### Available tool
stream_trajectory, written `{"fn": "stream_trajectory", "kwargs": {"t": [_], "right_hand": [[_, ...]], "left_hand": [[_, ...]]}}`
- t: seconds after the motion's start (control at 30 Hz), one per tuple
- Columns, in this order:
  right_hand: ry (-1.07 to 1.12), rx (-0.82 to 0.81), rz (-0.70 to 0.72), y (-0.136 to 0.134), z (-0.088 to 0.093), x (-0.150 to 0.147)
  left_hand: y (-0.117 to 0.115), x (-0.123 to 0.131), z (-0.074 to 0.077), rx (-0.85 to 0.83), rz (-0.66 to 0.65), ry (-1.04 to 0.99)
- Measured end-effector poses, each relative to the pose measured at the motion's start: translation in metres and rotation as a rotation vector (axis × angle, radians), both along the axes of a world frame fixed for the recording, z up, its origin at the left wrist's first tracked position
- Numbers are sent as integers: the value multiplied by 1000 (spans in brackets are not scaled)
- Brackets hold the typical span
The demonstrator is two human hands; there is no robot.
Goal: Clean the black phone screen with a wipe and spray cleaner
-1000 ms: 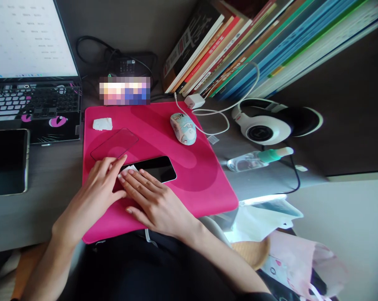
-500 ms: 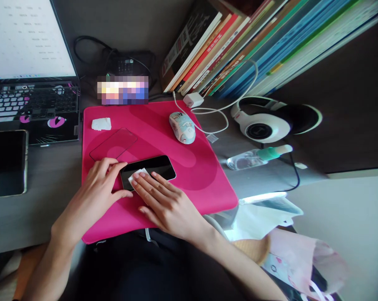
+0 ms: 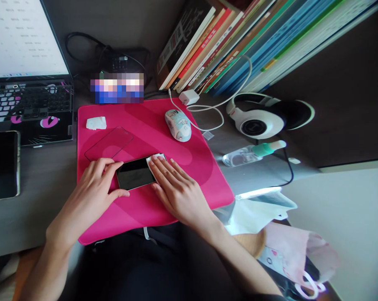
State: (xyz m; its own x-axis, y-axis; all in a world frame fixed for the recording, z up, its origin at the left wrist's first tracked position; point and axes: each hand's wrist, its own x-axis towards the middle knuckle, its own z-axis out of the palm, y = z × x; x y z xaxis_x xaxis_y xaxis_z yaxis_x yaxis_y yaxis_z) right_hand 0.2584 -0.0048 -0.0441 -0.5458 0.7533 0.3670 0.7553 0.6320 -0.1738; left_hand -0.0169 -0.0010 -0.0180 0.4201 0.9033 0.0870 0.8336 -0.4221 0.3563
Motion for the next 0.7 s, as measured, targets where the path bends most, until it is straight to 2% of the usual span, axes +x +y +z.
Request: {"fn": "stream_trajectory", "kwargs": {"t": [0.3,0.7], "right_hand": [[56,-70,-72,9,-4,1],[97,-89,-69,10,-7,2]], "left_hand": [[1,1,1,27,-8,32],[-2,1,1,6,3,29]]}}
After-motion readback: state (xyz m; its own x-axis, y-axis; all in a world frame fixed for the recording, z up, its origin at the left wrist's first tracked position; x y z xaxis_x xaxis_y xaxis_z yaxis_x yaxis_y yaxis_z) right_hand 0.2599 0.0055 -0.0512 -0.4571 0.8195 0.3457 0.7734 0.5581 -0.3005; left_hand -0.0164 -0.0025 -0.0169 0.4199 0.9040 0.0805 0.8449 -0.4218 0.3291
